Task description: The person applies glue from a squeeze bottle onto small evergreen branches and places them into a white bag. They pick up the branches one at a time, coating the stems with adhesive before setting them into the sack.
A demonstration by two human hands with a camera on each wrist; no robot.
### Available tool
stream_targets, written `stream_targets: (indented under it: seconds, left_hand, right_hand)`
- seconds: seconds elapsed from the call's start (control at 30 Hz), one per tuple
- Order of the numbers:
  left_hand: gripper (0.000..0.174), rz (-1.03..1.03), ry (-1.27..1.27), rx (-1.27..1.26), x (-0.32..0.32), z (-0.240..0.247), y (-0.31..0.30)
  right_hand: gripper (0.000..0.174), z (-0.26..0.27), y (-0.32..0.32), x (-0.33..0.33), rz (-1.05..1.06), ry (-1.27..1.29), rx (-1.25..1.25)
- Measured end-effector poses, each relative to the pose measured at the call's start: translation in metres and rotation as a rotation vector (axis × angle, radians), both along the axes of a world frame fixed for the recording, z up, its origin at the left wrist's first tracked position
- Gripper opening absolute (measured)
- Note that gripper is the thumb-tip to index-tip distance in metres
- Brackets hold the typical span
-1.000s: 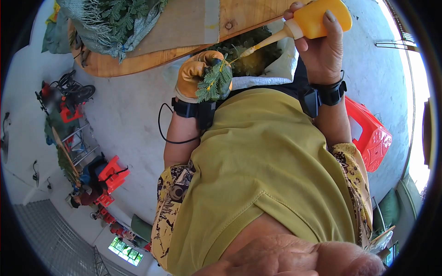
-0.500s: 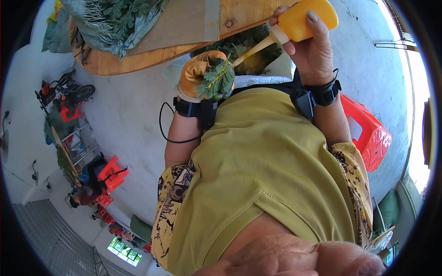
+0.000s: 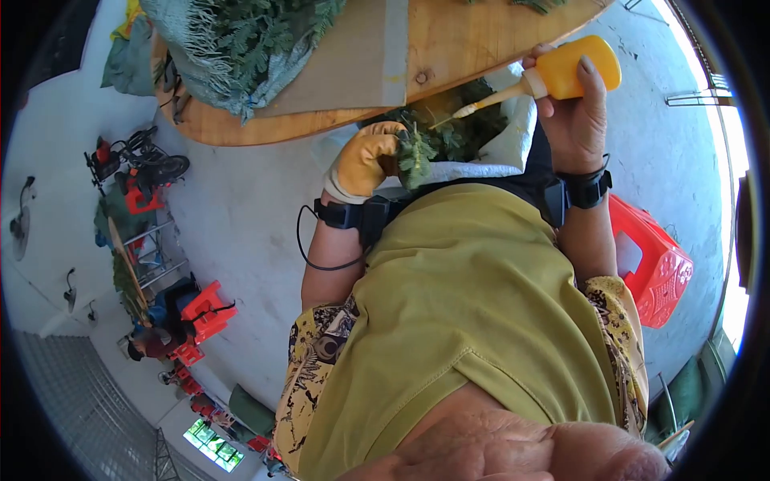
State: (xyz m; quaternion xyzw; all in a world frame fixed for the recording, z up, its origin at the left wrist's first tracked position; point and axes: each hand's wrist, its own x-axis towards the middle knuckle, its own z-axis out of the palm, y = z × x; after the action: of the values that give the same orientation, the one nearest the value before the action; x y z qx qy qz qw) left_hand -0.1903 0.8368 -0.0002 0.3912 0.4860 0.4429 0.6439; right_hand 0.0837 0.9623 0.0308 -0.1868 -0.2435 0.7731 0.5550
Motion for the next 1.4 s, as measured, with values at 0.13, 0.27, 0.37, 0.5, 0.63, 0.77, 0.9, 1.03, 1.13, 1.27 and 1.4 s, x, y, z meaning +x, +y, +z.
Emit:
stream_targets:
  seconds: [0.13, 0.27, 0.37, 0.5, 0.63, 0.77, 0.9, 1.03, 1.13, 1.27, 1.4]
  left_hand:
    - [0.023, -0.013, 0.116, -0.285, -0.015, 0.030, 0.001]
    - [0.027, 0.108, 0.338, -0.217, -0.025, 0.086, 0.007]
    - [0.027, 0.254, 0.683, -0.093, -0.039, 0.125, 0.025]
    - [0.028, 0.560, 1.240, 0.121, -0.042, 0.130, 0.065]
    - [0.042, 0.365, 1.603, 0.285, -0.036, 0.117, 0.099]
    - [0.052, 0.359, 1.708, 0.181, -0.036, 0.096, 0.126]
    - [0.042, 0.419, 1.358, 0.104, -0.047, 0.088, 0.125]
    - [0.023, 0.423, 0.867, 0.119, -0.025, 0.123, 0.083]
    - [0.016, 0.386, 0.625, 0.215, -0.031, 0.124, 0.059]
    - [0.019, 0.368, 0.303, 0.154, -0.026, 0.113, 0.028]
    - [0.036, 0.207, 0.282, 0.155, -0.021, 0.083, 0.015]
  right_hand:
    - [0.037, 0.000, 0.002, 0.003, -0.081, -0.004, -0.055]
    - [0.036, -0.006, 0.006, 0.009, -0.062, 0.023, -0.041]
    - [0.036, -0.003, 0.005, 0.007, -0.093, -0.002, -0.065]
    - [0.036, -0.007, 0.006, 0.011, -0.058, 0.031, -0.050]
    - [0.035, -0.007, 0.006, 0.012, -0.080, 0.013, -0.071]
    - [0.034, -0.007, 0.007, 0.013, -0.058, 0.020, -0.076]
    - [0.034, -0.009, 0.007, 0.014, -0.094, 0.028, -0.063]
    - [0.038, -0.009, 0.007, 0.016, -0.097, 0.020, -0.049]
    - [0.043, -0.008, 0.006, 0.015, -0.078, 0.020, -0.026]
    - [0.036, 0.004, 0.002, 0.011, -0.075, 0.103, -0.011]
    - [0.036, 0.019, -0.003, 0.006, -0.053, 0.200, 0.022]
